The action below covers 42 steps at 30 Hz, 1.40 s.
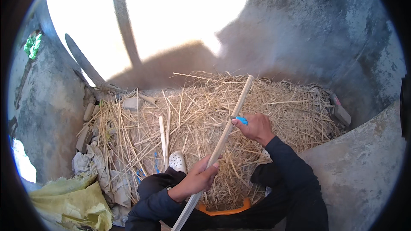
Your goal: The person sits on a straw-covered floor and uses a small blue knife to shave a long wooden stick. They hold the stick with their left hand and scrape the surface with the knife in their right hand. Later, they switch to a larger knife to continue shaving the stick.
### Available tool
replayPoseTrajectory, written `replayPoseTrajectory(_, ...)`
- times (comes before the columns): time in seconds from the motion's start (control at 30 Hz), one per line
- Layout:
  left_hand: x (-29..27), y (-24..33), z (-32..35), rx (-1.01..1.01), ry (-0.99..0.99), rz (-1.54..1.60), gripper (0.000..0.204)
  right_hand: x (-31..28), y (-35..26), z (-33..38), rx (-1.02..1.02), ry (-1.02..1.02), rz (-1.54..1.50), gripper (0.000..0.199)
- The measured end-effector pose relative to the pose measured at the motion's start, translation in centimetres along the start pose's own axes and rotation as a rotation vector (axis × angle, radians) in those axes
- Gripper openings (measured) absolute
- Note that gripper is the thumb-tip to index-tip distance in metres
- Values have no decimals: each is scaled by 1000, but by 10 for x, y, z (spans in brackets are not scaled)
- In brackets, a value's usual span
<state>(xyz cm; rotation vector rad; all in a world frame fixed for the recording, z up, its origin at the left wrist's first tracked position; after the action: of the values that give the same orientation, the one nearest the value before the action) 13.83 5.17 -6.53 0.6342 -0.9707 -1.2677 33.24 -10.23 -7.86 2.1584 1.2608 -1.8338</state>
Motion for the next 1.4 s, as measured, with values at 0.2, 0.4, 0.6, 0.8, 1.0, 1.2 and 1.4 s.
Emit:
replayPoseTrajectory(0.2,0,-7,6,47,-16,-29,40,-5,-9,7,-111,49,40,70)
replayPoseTrajectory(0.4,0,-5,14,13,-49,-49,40,-5,22,-6,2,67,20,71)
replayPoseTrajectory(0.6,-5,-11,20,139,-10,-237,42,-9,21,-13,57,48,18,72)
replayPoseTrajectory(0.8,3,-9,28,150,-92,-370,42,-35,98,-38,250,264,163,73)
replayPoseTrajectory(1.0,11,-17,32,274,-277,-321,44,-77,192,-21,626,400,-68,77)
replayPoseTrajectory(1.2,10,8,32,272,-164,-296,46,-56,113,-26,704,394,-706,67)
replayPoseTrajectory(1.4,4,9,29,262,-127,-268,47,-68,104,-12,788,349,-826,69)
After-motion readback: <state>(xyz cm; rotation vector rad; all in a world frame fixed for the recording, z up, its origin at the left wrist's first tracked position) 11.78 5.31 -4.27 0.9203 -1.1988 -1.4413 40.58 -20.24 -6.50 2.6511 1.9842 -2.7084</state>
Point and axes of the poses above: each hand's wrist, its own z-axis away from the middle knuckle, its own x-axis out of the palm, y = z × x, the point moved 3 cm from there along -z, towards the middle knuckle, and after that the axes turned 6 degrees about y, right-handed, at the moved point
